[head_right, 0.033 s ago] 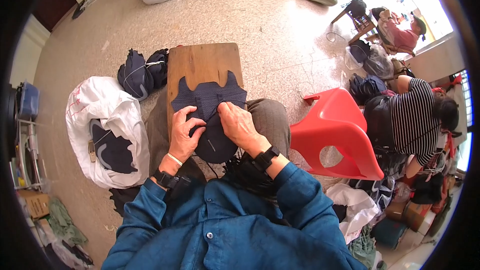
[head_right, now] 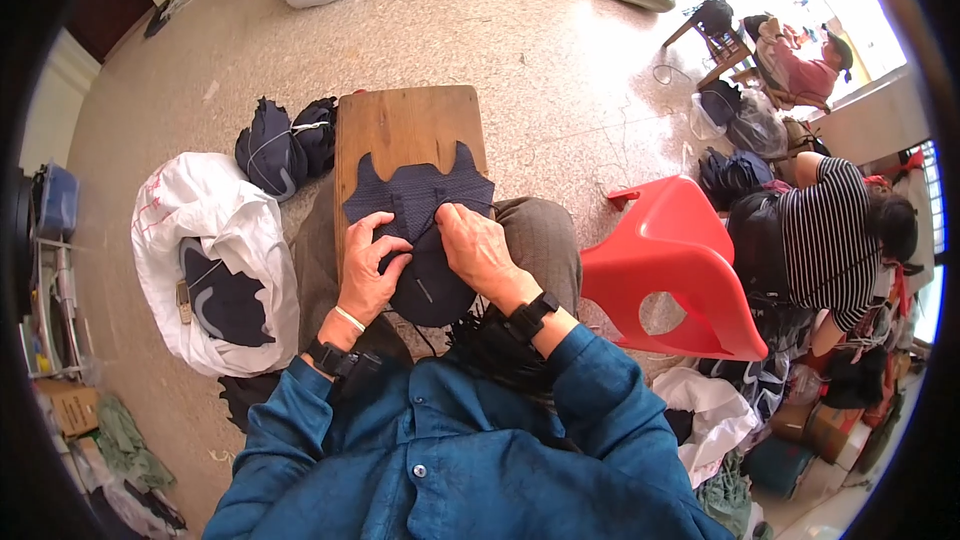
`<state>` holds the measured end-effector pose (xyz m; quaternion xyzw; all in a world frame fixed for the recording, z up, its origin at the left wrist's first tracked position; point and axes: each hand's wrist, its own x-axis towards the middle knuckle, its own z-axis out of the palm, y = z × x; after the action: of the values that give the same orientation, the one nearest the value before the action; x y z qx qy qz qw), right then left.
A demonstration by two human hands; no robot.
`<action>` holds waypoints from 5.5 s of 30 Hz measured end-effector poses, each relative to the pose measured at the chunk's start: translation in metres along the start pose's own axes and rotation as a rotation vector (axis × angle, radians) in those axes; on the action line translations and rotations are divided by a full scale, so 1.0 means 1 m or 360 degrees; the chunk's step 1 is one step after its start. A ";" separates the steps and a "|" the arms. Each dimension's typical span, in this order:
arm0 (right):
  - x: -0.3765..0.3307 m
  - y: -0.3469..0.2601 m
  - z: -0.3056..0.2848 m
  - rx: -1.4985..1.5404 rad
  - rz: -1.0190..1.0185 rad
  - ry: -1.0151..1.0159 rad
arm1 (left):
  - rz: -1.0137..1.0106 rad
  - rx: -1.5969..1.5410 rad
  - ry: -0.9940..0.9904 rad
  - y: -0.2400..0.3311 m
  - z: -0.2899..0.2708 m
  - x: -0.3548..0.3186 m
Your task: Manually threading laces or stitching components for a shoe upper.
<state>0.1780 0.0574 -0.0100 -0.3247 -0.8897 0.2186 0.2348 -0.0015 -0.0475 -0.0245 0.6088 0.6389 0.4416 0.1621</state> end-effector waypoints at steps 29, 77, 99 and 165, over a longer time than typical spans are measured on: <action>-0.028 -0.008 0.001 0.0409 0.0217 0.0161 | 0.0324 0.0745 -0.0492 0.007 0.013 0.027; -0.019 -0.015 0.014 0.0259 0.0321 0.0201 | 0.0107 0.0396 -0.0124 0.003 0.025 0.017; -0.016 -0.005 0.021 0.0538 0.0404 0.0483 | -0.0384 -0.0386 -0.0029 0.006 0.025 0.026; -0.013 -0.009 -0.065 0.1164 0.0968 0.0335 | -0.0186 0.0087 -0.0167 -0.012 -0.043 0.026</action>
<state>0.2187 0.0574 0.0427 -0.4865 -0.5908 0.5416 0.3478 -0.0468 -0.0378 -0.0012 0.5970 0.6757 0.3812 0.2041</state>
